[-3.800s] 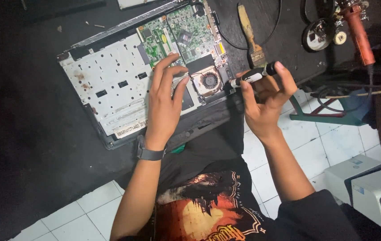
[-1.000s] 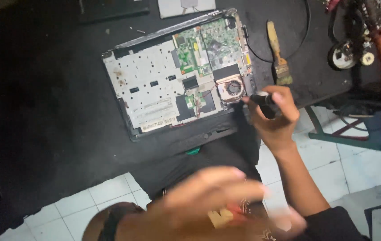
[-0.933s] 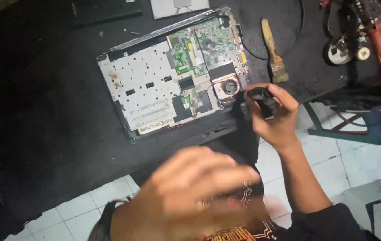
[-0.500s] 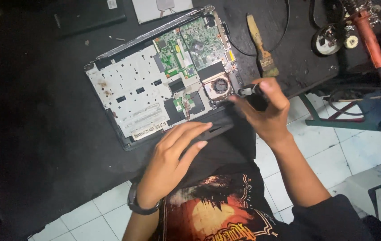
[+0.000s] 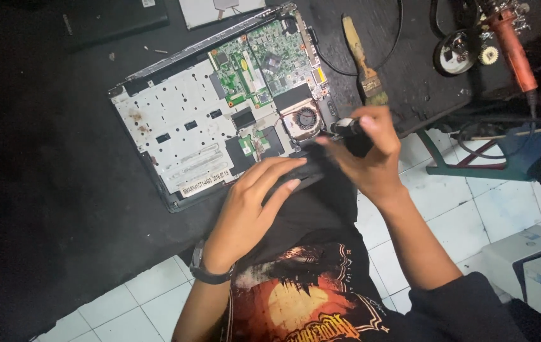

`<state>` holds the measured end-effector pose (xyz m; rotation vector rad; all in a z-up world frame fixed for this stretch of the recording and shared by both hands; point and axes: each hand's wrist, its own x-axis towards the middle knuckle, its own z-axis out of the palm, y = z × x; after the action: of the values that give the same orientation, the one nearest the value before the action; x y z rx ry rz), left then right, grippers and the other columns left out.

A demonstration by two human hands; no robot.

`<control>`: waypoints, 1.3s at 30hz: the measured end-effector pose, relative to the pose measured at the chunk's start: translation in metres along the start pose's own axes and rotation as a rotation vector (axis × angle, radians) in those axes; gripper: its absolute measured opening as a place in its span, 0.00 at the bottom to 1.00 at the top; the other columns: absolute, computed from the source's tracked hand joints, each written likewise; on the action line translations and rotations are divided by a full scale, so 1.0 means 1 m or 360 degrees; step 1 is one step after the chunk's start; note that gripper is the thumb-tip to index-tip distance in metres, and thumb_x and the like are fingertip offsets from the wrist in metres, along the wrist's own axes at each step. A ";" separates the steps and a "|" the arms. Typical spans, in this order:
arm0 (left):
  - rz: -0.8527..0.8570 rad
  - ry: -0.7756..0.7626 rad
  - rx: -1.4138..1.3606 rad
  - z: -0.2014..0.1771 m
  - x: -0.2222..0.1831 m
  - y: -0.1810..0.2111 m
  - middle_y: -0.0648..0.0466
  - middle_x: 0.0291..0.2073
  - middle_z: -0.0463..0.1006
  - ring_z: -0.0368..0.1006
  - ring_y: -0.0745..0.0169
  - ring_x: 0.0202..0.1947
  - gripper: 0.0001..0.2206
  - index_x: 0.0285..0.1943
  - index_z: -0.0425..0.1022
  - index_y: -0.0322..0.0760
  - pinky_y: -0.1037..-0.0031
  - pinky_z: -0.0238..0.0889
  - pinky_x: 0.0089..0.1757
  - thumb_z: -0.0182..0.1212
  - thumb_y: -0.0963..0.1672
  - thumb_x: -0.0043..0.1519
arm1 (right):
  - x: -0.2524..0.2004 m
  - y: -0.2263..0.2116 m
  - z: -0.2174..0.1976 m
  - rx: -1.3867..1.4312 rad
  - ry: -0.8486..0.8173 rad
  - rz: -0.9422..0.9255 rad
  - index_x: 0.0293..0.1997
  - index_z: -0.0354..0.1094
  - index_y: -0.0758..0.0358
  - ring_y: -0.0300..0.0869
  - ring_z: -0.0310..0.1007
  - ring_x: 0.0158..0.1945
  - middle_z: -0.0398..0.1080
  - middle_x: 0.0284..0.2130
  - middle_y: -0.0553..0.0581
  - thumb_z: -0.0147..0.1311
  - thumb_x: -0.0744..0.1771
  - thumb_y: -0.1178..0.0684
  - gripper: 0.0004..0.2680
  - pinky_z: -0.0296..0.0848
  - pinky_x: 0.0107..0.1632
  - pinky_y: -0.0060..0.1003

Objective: Cleaning internal laptop components with a brush and using a screwdriver to remove or install parts.

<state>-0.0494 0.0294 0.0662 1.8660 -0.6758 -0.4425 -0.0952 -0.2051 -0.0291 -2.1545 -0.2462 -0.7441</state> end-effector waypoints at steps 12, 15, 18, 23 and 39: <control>0.0102 0.0173 0.0072 0.009 0.025 -0.010 0.42 0.43 0.79 0.76 0.38 0.45 0.11 0.57 0.77 0.32 0.54 0.69 0.45 0.56 0.40 0.68 | 0.021 -0.019 -0.003 0.0223 0.0131 0.0114 0.73 0.32 0.58 0.63 0.78 0.45 0.72 0.43 0.75 0.59 0.69 0.72 0.33 0.77 0.48 0.54; 0.0063 0.0261 0.0047 0.013 0.031 -0.015 0.41 0.40 0.80 0.75 0.44 0.39 0.10 0.56 0.78 0.32 0.59 0.69 0.40 0.59 0.40 0.67 | -0.008 -0.013 -0.009 0.0004 0.0335 0.0525 0.76 0.32 0.56 0.49 0.74 0.49 0.38 0.73 0.56 0.66 0.69 0.72 0.36 0.78 0.49 0.34; -0.0129 0.0332 -0.0086 0.022 0.035 -0.010 0.57 0.35 0.77 0.68 0.67 0.29 0.10 0.50 0.79 0.36 0.77 0.63 0.34 0.62 0.40 0.61 | -0.009 -0.021 -0.010 0.0113 0.0390 0.0669 0.78 0.31 0.63 0.40 0.71 0.37 0.32 0.75 0.49 0.66 0.70 0.71 0.36 0.73 0.40 0.28; -0.0382 0.0335 -0.0582 0.030 0.032 -0.016 0.61 0.29 0.79 0.64 0.78 0.26 0.09 0.48 0.81 0.36 0.86 0.54 0.27 0.66 0.41 0.60 | -0.011 -0.031 -0.009 0.0071 0.0416 0.0734 0.78 0.32 0.63 0.38 0.69 0.32 0.29 0.77 0.51 0.68 0.68 0.68 0.37 0.65 0.32 0.25; -0.0452 0.0514 -0.0303 -0.041 0.035 -0.039 0.58 0.34 0.84 0.71 0.75 0.29 0.08 0.48 0.81 0.41 0.84 0.62 0.28 0.60 0.42 0.63 | 0.009 -0.029 0.017 0.0443 0.0303 0.0686 0.76 0.30 0.38 0.52 0.77 0.44 0.67 0.50 0.74 0.54 0.69 0.78 0.38 0.64 0.35 0.28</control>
<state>0.0111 0.0474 0.0457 1.8018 -0.1463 -0.3605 -0.0930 -0.1743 -0.0131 -1.7736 0.2010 -0.6159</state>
